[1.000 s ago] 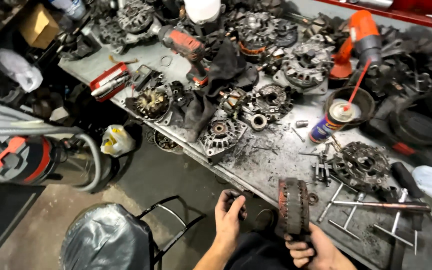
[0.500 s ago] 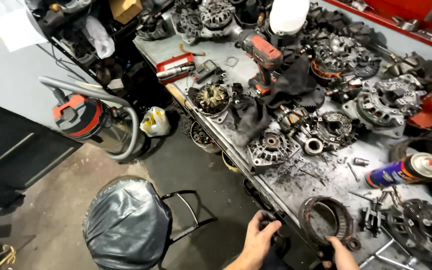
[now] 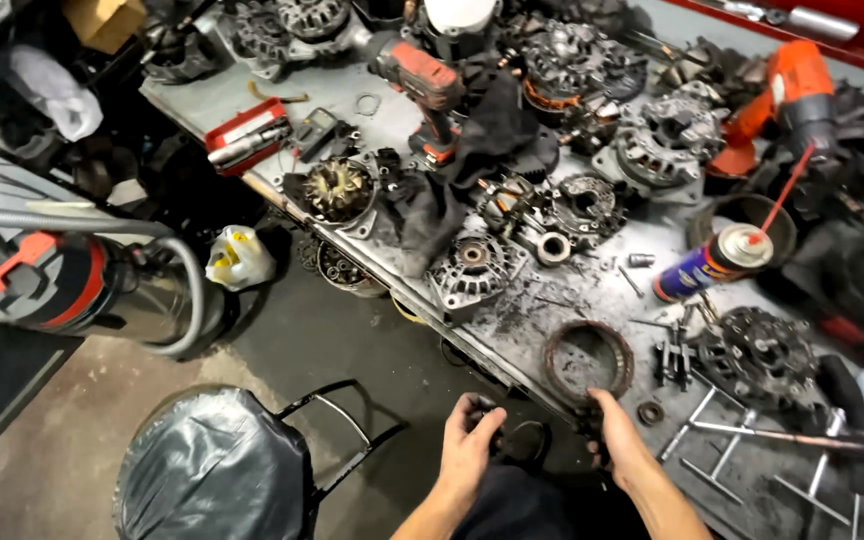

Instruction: Inspecting, cleaning, and testing automotive alternator components at a workbench using tools and a multimeter.

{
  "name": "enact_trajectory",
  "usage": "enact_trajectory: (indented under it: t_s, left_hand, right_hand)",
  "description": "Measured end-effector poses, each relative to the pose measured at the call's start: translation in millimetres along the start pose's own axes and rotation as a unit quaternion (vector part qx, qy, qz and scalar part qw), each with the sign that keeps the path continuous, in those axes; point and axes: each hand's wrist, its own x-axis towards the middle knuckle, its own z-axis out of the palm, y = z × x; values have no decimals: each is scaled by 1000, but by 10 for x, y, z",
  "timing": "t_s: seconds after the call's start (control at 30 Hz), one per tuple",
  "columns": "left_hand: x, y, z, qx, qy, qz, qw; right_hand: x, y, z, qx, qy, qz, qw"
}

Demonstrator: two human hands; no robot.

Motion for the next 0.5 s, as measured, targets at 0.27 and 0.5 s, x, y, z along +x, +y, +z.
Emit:
enact_trajectory:
  t_s: [0.27,0.5]
  left_hand:
    - [-266,-220,-132,115,-23,35,992]
    - [-237,-445,-910,101,54,0,993]
  right_hand:
    - [215,788,-494,81,-44,-11,996]
    - [3285,3641,-1814,31,-405,-291,866]
